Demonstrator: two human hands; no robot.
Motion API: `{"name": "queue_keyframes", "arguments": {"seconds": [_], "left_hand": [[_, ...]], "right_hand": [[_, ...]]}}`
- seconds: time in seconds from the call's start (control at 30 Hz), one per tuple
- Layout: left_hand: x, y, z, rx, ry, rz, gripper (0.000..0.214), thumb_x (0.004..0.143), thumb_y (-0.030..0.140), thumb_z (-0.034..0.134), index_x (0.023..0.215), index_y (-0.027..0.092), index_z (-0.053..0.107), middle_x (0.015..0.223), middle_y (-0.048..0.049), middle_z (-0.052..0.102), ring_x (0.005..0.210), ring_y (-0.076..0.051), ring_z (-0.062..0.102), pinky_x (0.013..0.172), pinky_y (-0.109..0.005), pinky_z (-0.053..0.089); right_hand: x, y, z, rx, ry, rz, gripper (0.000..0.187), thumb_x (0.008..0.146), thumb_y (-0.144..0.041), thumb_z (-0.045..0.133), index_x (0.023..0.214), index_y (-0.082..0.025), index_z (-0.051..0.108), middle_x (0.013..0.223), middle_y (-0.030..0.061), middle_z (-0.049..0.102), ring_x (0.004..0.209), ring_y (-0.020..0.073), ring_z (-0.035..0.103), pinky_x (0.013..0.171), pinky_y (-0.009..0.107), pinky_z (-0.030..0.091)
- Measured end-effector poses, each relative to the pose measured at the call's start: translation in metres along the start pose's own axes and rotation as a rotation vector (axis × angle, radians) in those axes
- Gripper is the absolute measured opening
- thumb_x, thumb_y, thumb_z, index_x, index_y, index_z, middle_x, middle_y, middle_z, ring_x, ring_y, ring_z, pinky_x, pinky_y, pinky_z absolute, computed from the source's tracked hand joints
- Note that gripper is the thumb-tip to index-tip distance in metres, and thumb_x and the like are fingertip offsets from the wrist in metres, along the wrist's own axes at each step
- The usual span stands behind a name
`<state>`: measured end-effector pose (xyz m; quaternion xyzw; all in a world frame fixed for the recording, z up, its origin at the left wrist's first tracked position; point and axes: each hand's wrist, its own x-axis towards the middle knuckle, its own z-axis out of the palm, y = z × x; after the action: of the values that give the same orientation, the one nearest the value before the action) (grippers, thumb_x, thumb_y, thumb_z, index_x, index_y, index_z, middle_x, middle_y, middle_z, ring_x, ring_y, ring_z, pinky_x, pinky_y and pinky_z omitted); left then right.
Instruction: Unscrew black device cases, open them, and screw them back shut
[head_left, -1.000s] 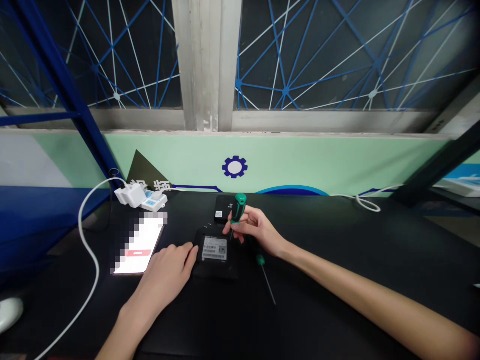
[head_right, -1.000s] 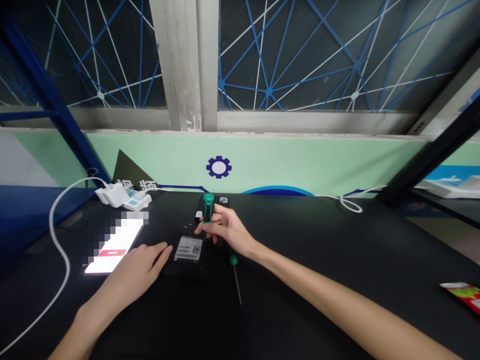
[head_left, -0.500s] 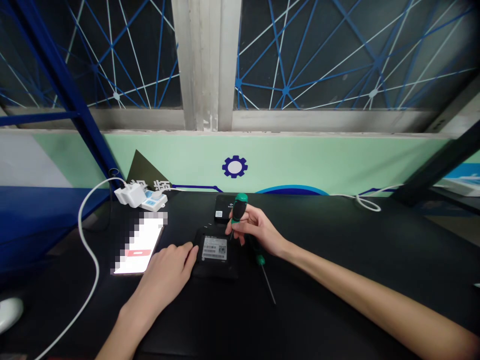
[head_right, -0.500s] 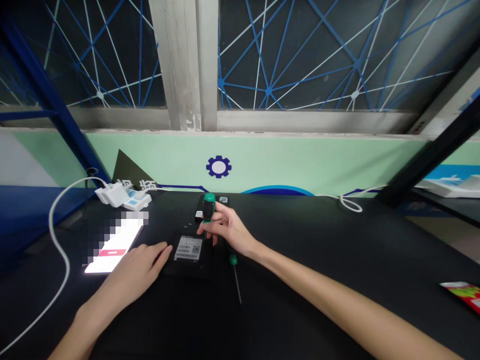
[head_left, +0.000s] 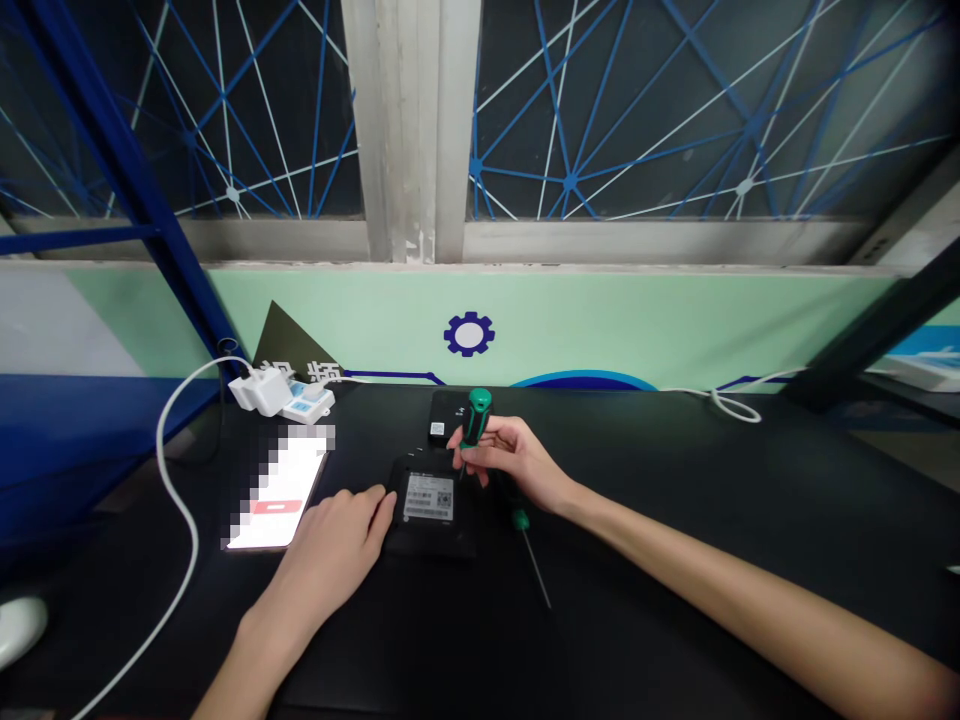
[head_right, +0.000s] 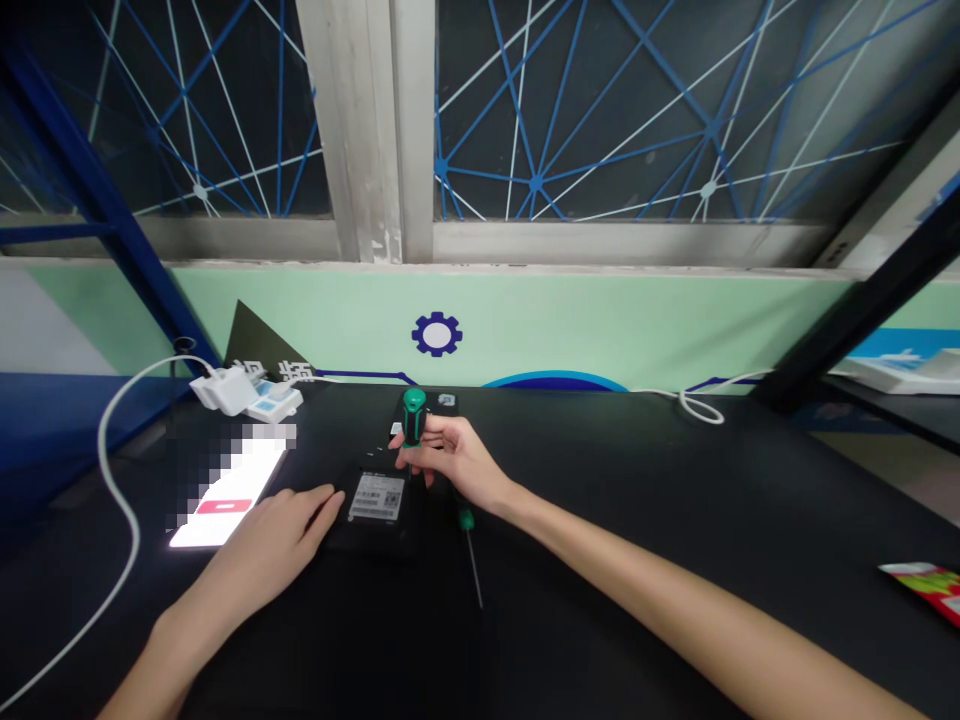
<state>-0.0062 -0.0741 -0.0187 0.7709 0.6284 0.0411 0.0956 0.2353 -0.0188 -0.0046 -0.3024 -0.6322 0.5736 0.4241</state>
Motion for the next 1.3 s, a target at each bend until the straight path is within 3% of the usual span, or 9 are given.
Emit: {"name": "queue_keyframes", "arguments": {"seconds": [0.2, 0.3, 0.67, 0.83, 0.97, 1.3], "left_hand": [[0.0006, 0.0005, 0.0004, 0.012, 0.000, 0.001, 0.049, 0.104, 0.039, 0.024, 0.106, 0.020, 0.069, 0.095, -0.0113, 0.073, 0.096, -0.031, 0.070, 0.079, -0.039, 0.048], [0.0014, 0.0001, 0.0009, 0.016, 0.005, -0.001, 0.048, 0.104, 0.039, 0.025, 0.107, 0.020, 0.069, 0.096, -0.0110, 0.073, 0.096, -0.032, 0.070, 0.079, -0.039, 0.048], [0.0011, -0.0002, 0.0020, 0.005, -0.001, 0.001, 0.046, 0.104, 0.038, 0.026, 0.106, 0.020, 0.068, 0.091, -0.0096, 0.072, 0.092, -0.031, 0.070, 0.077, -0.039, 0.048], [0.0017, -0.0016, 0.0025, -0.001, 0.000, -0.002, 0.048, 0.104, 0.039, 0.025, 0.109, 0.020, 0.068, 0.095, -0.0103, 0.073, 0.095, -0.031, 0.070, 0.079, -0.041, 0.048], [0.0014, -0.0019, 0.0023, -0.007, 0.006, -0.002, 0.048, 0.104, 0.040, 0.026, 0.109, 0.020, 0.069, 0.097, -0.0110, 0.074, 0.097, -0.032, 0.070, 0.081, -0.041, 0.049], [0.0014, -0.0014, 0.0023, -0.001, 0.010, 0.001, 0.048, 0.104, 0.039, 0.026, 0.109, 0.020, 0.069, 0.095, -0.0111, 0.074, 0.095, -0.031, 0.070, 0.081, -0.041, 0.049]], "right_hand": [[-0.0005, 0.0034, 0.0019, 0.033, 0.015, -0.032, 0.027, 0.083, -0.031, 0.071, 0.104, -0.018, 0.061, 0.078, 0.0024, 0.073, 0.057, 0.0111, 0.057, 0.053, 0.023, 0.045], [-0.0001, 0.0036, 0.0028, 0.038, 0.002, -0.044, 0.028, 0.082, -0.033, 0.074, 0.098, -0.018, 0.056, 0.081, 0.0043, 0.075, 0.058, 0.0114, 0.057, 0.052, 0.022, 0.045], [-0.0007, -0.0001, 0.0028, -0.007, -0.001, -0.034, 0.024, 0.081, -0.036, 0.074, 0.092, -0.015, 0.069, 0.078, 0.0030, 0.069, 0.058, 0.0104, 0.054, 0.052, 0.023, 0.044], [-0.0017, 0.0026, 0.0041, 0.023, 0.017, -0.054, 0.029, 0.083, -0.036, 0.074, 0.102, -0.017, 0.063, 0.078, 0.0023, 0.072, 0.058, 0.0104, 0.053, 0.052, 0.022, 0.044], [-0.0024, 0.0040, 0.0044, 0.029, 0.002, -0.050, 0.027, 0.083, -0.035, 0.075, 0.095, -0.018, 0.056, 0.086, 0.0063, 0.076, 0.060, 0.0106, 0.054, 0.053, 0.022, 0.045], [-0.0006, 0.0020, 0.0052, 0.015, 0.008, -0.019, 0.027, 0.079, -0.038, 0.077, 0.092, -0.015, 0.069, 0.080, 0.0031, 0.069, 0.058, 0.0097, 0.052, 0.052, 0.023, 0.044]]}}
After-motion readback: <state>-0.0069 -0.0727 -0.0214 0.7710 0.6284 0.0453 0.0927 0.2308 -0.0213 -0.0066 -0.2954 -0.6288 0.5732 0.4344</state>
